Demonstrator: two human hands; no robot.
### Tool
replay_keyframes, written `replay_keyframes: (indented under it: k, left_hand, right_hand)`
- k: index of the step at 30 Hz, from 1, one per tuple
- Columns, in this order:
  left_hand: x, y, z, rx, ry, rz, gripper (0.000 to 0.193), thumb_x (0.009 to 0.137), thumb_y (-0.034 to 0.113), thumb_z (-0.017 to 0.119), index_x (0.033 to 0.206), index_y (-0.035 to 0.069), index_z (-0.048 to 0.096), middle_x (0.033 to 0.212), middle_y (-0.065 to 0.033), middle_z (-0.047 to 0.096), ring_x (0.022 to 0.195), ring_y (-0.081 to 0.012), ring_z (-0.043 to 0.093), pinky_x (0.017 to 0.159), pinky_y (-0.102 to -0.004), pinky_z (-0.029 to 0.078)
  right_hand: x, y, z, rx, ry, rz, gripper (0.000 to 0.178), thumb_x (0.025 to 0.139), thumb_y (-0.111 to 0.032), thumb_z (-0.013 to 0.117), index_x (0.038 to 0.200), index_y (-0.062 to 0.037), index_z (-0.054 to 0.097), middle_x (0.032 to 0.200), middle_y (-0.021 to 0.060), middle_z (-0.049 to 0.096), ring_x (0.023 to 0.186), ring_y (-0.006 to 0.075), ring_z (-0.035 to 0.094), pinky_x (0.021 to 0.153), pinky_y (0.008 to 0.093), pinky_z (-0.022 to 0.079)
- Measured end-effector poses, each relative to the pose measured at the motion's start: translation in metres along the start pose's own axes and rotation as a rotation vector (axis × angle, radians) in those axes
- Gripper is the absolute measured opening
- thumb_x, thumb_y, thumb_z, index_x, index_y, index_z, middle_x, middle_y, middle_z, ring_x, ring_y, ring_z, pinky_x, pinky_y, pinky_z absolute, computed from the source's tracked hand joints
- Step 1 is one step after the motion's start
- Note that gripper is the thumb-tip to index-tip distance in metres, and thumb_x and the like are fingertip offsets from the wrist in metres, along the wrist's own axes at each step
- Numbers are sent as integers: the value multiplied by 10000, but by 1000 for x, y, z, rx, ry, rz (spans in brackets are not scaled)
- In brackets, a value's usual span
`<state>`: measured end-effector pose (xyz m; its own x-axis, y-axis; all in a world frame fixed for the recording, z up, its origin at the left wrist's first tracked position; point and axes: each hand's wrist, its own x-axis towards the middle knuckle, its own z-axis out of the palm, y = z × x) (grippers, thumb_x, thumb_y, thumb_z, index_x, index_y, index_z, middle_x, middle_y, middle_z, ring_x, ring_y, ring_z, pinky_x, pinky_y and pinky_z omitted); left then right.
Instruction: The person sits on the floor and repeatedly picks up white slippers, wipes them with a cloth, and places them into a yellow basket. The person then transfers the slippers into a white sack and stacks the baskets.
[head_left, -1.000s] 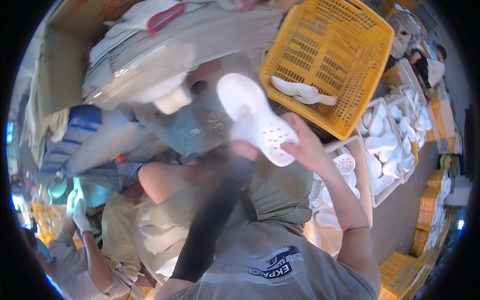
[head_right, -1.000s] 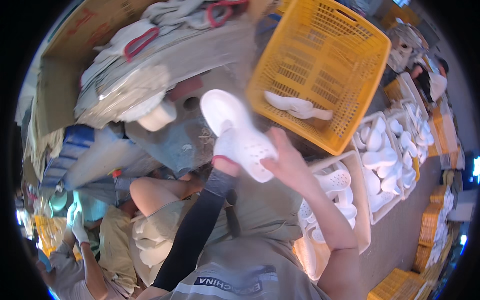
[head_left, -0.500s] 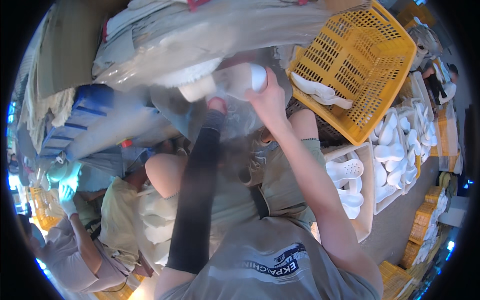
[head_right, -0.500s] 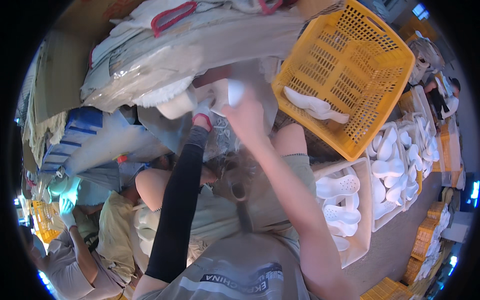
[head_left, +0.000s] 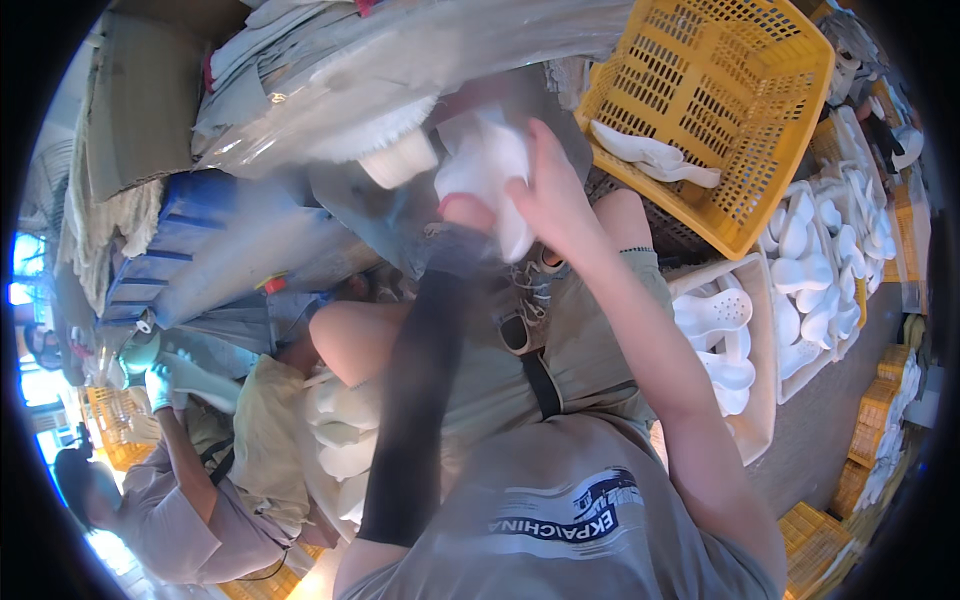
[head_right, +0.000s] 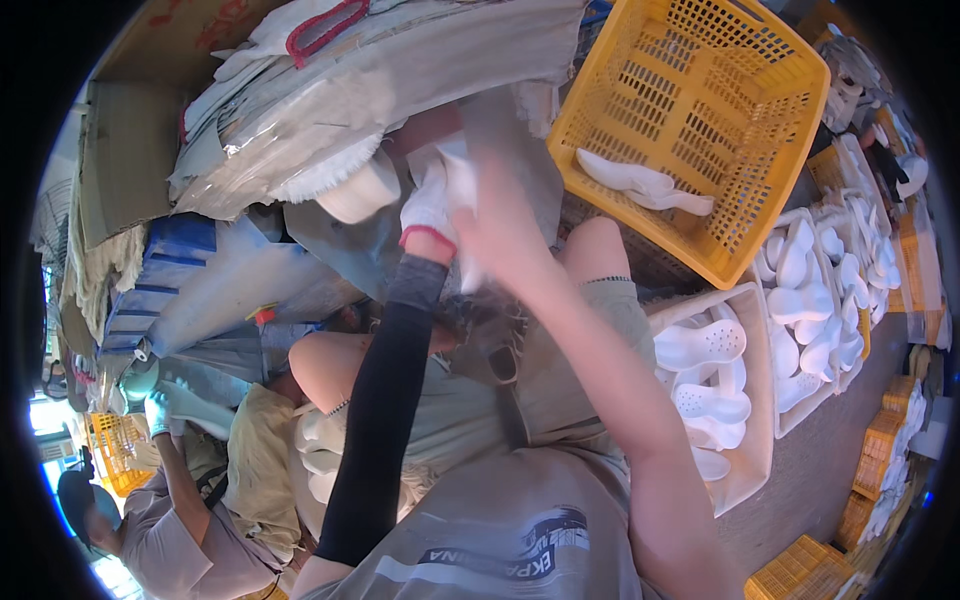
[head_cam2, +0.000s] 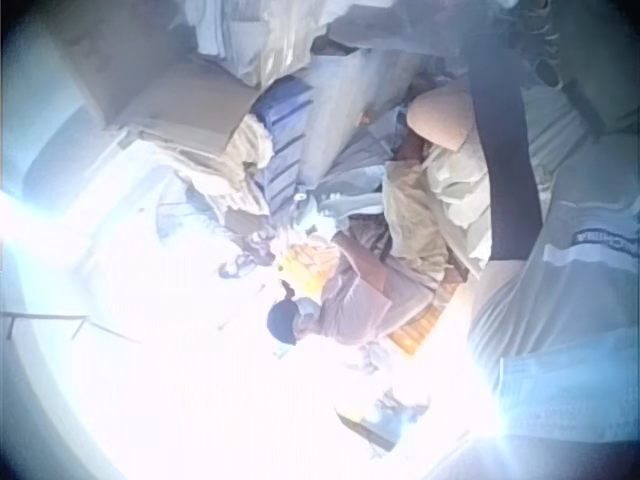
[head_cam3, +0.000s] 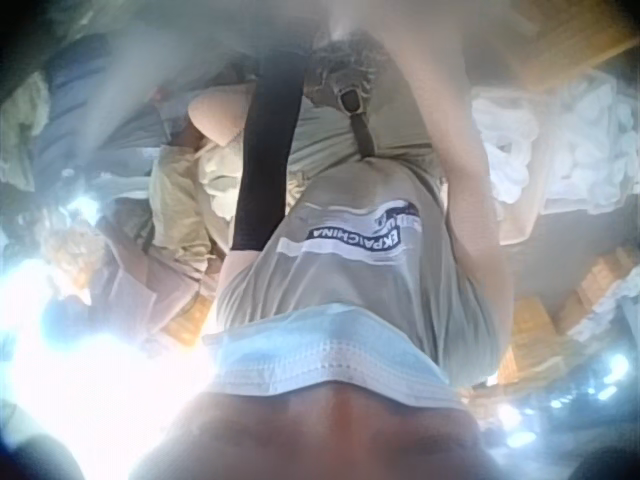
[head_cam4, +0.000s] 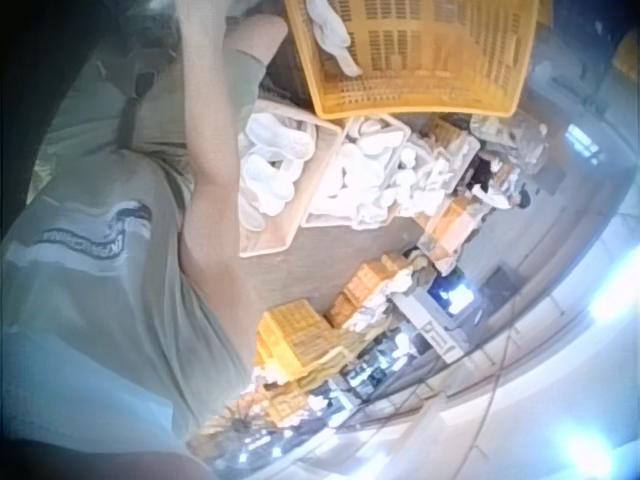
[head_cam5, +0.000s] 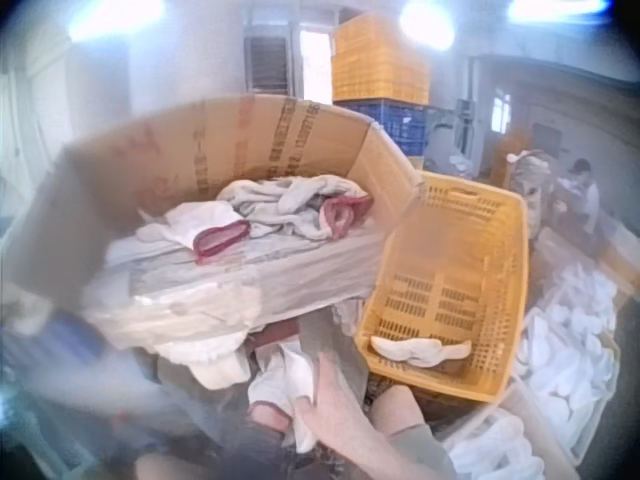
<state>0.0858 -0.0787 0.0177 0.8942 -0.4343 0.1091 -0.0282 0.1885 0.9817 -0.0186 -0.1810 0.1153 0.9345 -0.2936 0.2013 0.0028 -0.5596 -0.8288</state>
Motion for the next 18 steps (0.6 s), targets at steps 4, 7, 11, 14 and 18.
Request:
replay_keyframes:
  k: [4,7,11,14,18]
  left_hand:
    - [28,-37,12,-915,159,-371,484,1099,422,470,1382,40,562,1291,-83,664,1142,-243,641,994,-374,507]
    - [44,-94,-8,-971,55,-323,491,1098,421,441,1419,66,549,1312,-93,654,1212,-251,617,1055,-365,473]
    - [52,-135,-79,-212,83,-110,475,1089,397,414,1404,82,579,1185,-106,713,1131,-248,648,1000,-361,483]
    - [33,-109,-134,928,51,-189,517,1057,492,408,1341,119,626,1051,-161,748,1017,-320,696,903,-406,517]
    - [-4,-42,-144,1429,-165,-115,630,997,630,397,1195,112,696,1091,-247,724,1026,-401,693,879,-453,513]
  right_hand:
    - [-48,-4,8,-27,171,-80,823,898,-94,655,1579,34,211,1423,357,516,1265,509,567,1064,486,486]
    - [-45,6,21,57,249,-26,705,897,-25,631,1539,30,345,1256,340,625,1105,474,665,941,452,556]
    - [-13,19,27,129,148,133,579,894,7,606,1461,31,491,1113,273,702,928,307,749,792,365,612]
    - [8,26,27,304,131,0,493,862,-104,616,1339,7,560,776,258,688,732,450,697,722,502,570]
    - [33,32,28,402,-26,134,365,873,-140,610,1188,42,640,785,202,705,657,281,727,668,438,587]
